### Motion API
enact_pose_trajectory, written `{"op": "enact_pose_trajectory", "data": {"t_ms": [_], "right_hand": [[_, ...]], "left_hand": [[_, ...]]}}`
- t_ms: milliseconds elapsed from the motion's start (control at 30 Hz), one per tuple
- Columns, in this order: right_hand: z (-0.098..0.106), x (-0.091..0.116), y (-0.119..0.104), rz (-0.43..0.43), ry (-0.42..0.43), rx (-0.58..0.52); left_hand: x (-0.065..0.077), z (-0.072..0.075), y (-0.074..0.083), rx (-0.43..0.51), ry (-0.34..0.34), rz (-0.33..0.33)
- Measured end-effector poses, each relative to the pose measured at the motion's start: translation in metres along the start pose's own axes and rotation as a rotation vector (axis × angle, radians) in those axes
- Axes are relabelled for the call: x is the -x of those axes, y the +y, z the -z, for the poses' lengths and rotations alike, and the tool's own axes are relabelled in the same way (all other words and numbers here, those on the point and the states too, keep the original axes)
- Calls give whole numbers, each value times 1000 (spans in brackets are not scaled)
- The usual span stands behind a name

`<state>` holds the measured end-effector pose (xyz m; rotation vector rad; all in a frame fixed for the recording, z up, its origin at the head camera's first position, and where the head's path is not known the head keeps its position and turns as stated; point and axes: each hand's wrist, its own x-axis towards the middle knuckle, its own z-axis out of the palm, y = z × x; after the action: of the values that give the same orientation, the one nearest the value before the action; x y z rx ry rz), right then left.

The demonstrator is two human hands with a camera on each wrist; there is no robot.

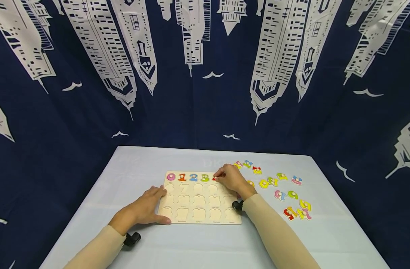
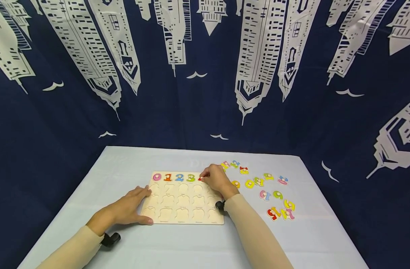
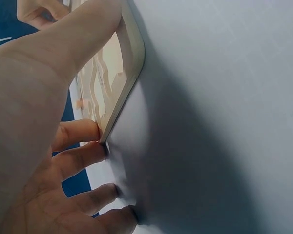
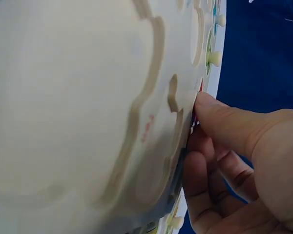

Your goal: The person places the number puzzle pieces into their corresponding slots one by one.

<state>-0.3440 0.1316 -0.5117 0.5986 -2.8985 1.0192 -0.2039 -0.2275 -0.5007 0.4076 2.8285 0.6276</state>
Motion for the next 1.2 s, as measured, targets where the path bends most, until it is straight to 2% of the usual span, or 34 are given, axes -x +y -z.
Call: {"op": "enact_pose_trajectory", "data": {"t_ms": [233, 433, 567, 900, 1200], "right_hand": [[0, -3, -4, -4, 5, 24], [4, 2, -5, 9, -39, 18], [6, 8, -4, 35, -41, 11], [37, 29, -1, 74, -36, 27], [65, 53, 31, 84, 11, 92]], "left_hand": [[1, 0, -1, 1, 2, -12], [2, 0, 1, -5, -1, 0], [1, 0, 1, -10, -4, 6], [0, 1, -4, -25, 6, -12], [-1, -1, -3, -9, 4, -22]]}}
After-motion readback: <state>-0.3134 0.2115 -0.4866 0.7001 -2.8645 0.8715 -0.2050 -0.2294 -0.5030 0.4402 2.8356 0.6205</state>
